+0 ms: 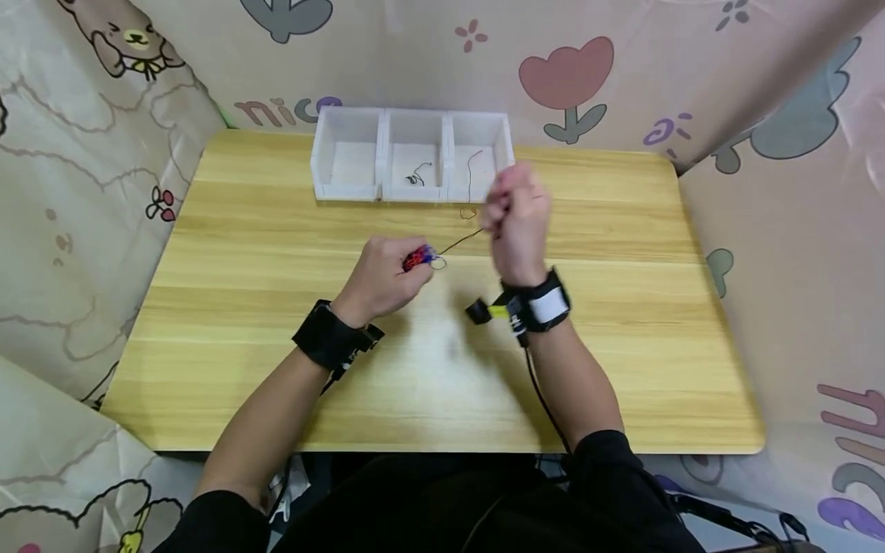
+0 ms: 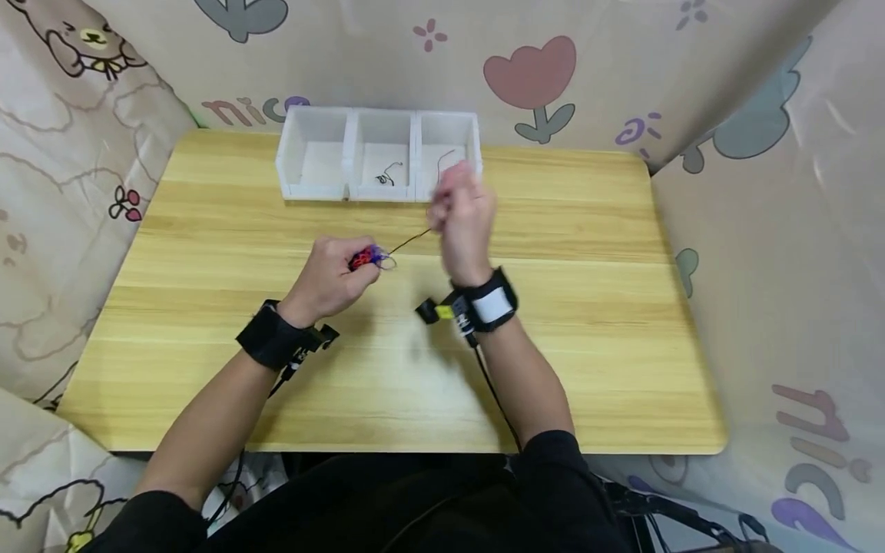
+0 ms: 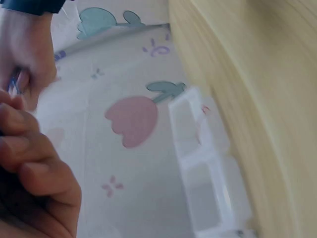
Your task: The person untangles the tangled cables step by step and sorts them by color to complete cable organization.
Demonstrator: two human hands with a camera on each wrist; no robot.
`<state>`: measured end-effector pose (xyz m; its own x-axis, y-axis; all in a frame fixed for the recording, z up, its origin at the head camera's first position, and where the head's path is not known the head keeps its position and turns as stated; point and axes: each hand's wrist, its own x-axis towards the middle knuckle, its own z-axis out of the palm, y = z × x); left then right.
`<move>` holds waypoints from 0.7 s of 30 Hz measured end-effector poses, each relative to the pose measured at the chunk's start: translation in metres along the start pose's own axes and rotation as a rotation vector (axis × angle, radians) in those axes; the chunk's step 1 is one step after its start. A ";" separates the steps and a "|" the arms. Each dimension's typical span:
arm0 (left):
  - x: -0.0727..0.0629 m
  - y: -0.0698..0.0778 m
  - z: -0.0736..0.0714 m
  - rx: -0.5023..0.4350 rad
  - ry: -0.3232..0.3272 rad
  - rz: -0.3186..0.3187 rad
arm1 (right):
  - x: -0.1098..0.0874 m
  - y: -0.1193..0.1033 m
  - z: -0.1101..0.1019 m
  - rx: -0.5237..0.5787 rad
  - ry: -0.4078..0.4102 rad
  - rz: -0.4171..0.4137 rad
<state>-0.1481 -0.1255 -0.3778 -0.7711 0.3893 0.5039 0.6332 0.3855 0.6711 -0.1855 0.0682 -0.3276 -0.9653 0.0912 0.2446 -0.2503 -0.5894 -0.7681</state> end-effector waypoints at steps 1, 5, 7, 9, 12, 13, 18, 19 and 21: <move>-0.003 -0.003 -0.004 -0.016 0.011 -0.016 | 0.006 -0.007 -0.005 0.022 0.060 -0.042; -0.015 -0.015 -0.022 -0.067 0.096 -0.105 | 0.027 -0.032 -0.020 0.097 0.238 -0.133; -0.016 -0.019 -0.030 -0.092 0.131 -0.126 | 0.032 -0.034 -0.021 0.079 0.247 -0.131; -0.015 -0.020 -0.034 -0.108 0.139 -0.125 | 0.036 -0.028 -0.017 0.030 0.228 -0.120; -0.014 -0.022 -0.034 -0.133 0.129 -0.115 | 0.043 -0.015 -0.007 -0.057 0.202 -0.120; -0.015 -0.022 -0.034 -0.135 0.127 -0.116 | 0.047 -0.011 -0.004 -0.083 0.198 -0.124; -0.023 -0.025 -0.032 -0.116 0.140 -0.151 | 0.071 0.007 0.009 -0.299 0.111 -0.208; -0.024 -0.026 -0.032 -0.114 0.144 -0.155 | 0.076 0.010 0.012 -0.347 0.085 -0.227; -0.025 -0.027 -0.032 -0.120 0.146 -0.164 | 0.084 0.016 0.019 -0.464 0.017 -0.270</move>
<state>-0.1479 -0.1723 -0.3908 -0.8701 0.2014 0.4498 0.4926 0.3281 0.8060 -0.2689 0.0510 -0.3085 -0.8621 0.2056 0.4631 -0.4926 -0.1264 -0.8610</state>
